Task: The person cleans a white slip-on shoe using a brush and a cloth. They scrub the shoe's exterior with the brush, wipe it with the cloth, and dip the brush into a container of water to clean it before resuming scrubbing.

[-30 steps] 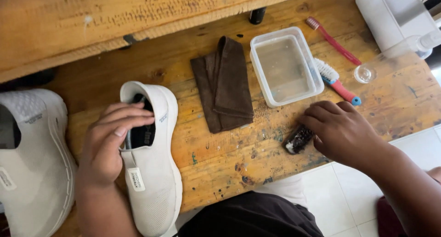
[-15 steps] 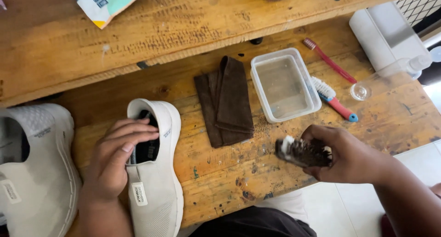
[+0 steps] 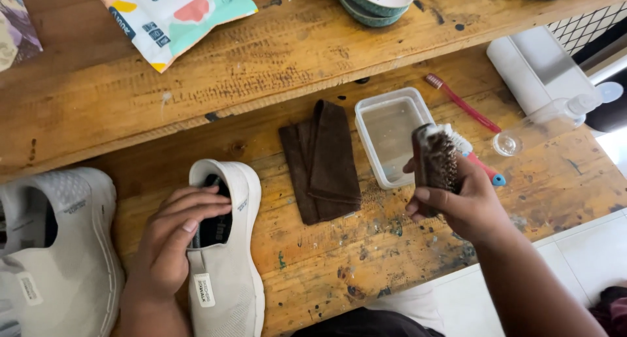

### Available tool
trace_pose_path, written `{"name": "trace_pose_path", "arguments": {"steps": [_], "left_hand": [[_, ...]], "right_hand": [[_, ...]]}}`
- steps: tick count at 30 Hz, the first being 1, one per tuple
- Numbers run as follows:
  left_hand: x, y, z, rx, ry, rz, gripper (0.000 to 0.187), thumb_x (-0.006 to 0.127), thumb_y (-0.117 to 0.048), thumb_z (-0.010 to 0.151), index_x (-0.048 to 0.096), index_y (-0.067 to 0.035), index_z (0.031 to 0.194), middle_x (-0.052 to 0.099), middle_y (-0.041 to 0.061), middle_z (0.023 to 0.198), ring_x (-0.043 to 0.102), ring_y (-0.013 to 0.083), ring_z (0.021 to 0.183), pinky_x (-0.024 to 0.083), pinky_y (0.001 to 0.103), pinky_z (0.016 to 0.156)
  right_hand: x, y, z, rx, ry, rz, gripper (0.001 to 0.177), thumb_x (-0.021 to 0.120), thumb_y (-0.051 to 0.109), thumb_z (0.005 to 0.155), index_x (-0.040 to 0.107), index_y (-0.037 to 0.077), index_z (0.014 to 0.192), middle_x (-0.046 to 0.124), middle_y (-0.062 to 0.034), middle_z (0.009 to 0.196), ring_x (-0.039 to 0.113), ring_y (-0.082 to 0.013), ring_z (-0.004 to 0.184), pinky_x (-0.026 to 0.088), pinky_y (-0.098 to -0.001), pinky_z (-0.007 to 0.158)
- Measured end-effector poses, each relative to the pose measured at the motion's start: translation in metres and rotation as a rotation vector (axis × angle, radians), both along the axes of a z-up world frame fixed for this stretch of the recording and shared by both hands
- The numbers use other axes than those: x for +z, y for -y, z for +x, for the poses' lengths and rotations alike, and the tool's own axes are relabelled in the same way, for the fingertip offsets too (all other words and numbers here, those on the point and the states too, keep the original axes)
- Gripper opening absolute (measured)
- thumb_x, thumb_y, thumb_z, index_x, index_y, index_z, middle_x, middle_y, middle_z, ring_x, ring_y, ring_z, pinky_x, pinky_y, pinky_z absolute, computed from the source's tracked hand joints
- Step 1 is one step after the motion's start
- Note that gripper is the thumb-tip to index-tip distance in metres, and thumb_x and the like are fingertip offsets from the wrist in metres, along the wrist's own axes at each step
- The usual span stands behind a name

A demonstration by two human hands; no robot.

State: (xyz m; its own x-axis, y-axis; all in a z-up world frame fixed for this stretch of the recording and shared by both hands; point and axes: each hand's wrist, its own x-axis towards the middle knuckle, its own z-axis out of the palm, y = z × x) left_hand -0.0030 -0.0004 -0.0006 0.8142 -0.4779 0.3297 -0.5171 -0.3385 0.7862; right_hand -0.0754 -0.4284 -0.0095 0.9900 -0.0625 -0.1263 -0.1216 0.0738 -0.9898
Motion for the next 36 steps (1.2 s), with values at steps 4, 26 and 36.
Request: {"name": "trace_pose_path", "arguments": {"steps": [4, 26, 36], "left_hand": [[-0.002, -0.001, 0.001, -0.010, 0.014, -0.002, 0.048, 0.035, -0.022, 0.101, 0.077, -0.001, 0.109, 0.077, 0.013, 0.118, 0.064, 0.0303, 0.126, 0.044, 0.046, 0.113], [-0.003, 0.000, 0.001, 0.013, -0.030, -0.028, 0.050, 0.036, -0.026, 0.100, 0.079, -0.001, 0.107, 0.078, 0.012, 0.118, 0.064, 0.0280, 0.126, 0.044, 0.045, 0.113], [-0.002, -0.002, 0.001, 0.016, -0.049, -0.014, 0.050, 0.037, -0.026, 0.101, 0.080, -0.001, 0.109, 0.078, 0.012, 0.120, 0.064, 0.0278, 0.127, 0.043, 0.045, 0.113]], "right_hand": [[-0.006, -0.006, 0.009, -0.026, 0.155, 0.300, 0.046, 0.072, 0.007, 0.085, 0.050, -0.010, 0.121, 0.066, -0.0276, 0.116, 0.073, -0.0298, 0.070, 0.066, -0.0374, 0.050], [-0.008, -0.008, 0.051, -0.127, 0.140, 0.565, 0.029, 0.037, 0.021, 0.096, 0.047, 0.008, 0.119, 0.062, -0.0410, 0.129, 0.072, -0.0477, 0.090, 0.061, -0.0479, 0.055], [0.015, 0.003, 0.074, -0.122, 0.105, 0.221, 0.048, 0.047, 0.009, 0.096, 0.047, 0.002, 0.143, 0.065, -0.0223, 0.112, 0.073, -0.0432, 0.091, 0.063, -0.0482, 0.063]]}}
